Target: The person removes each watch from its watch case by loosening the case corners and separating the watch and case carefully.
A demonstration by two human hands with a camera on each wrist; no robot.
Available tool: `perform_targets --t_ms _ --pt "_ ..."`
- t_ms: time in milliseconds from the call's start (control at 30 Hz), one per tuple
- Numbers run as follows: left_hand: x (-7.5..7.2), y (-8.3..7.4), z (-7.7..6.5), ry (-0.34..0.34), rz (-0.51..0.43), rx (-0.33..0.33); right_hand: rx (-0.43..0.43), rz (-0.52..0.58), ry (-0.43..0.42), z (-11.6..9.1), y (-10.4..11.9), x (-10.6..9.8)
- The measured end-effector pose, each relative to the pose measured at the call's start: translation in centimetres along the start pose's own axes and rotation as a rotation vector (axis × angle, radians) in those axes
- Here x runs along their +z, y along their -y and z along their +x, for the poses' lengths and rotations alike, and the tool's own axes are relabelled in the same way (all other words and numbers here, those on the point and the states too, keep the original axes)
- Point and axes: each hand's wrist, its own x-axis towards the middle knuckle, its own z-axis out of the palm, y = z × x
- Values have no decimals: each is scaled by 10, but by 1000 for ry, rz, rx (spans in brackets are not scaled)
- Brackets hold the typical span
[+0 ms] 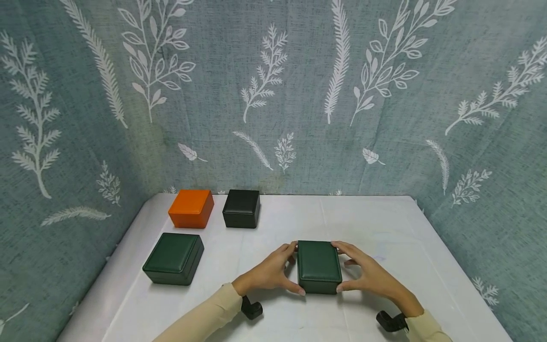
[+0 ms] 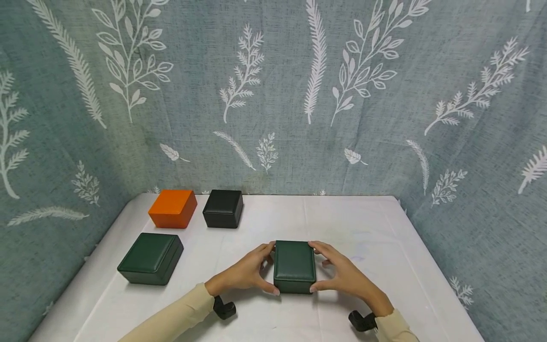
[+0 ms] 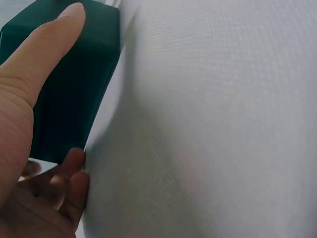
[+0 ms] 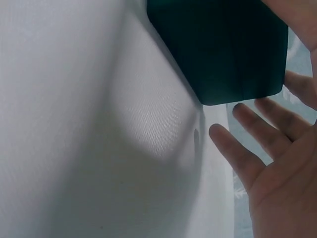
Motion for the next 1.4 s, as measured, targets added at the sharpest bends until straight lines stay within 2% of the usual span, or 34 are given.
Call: perform_targets --t_ms 267,700,1000,1167,1400 --pt "1 0 1 7 14 10 -13 -33 8 5 -4 1" --pt "-2 -2 4 7 28 -15 2 63 6 9 -3 0" --pt "2 -2 5 -15 2 5 21 154 19 10 -7 -3" --pt "5 -2 6 -13 -8 5 26 148 9 11 -7 -7" --pt "1 -2 4 -16 6 1 7 147 0 17 -9 -6"
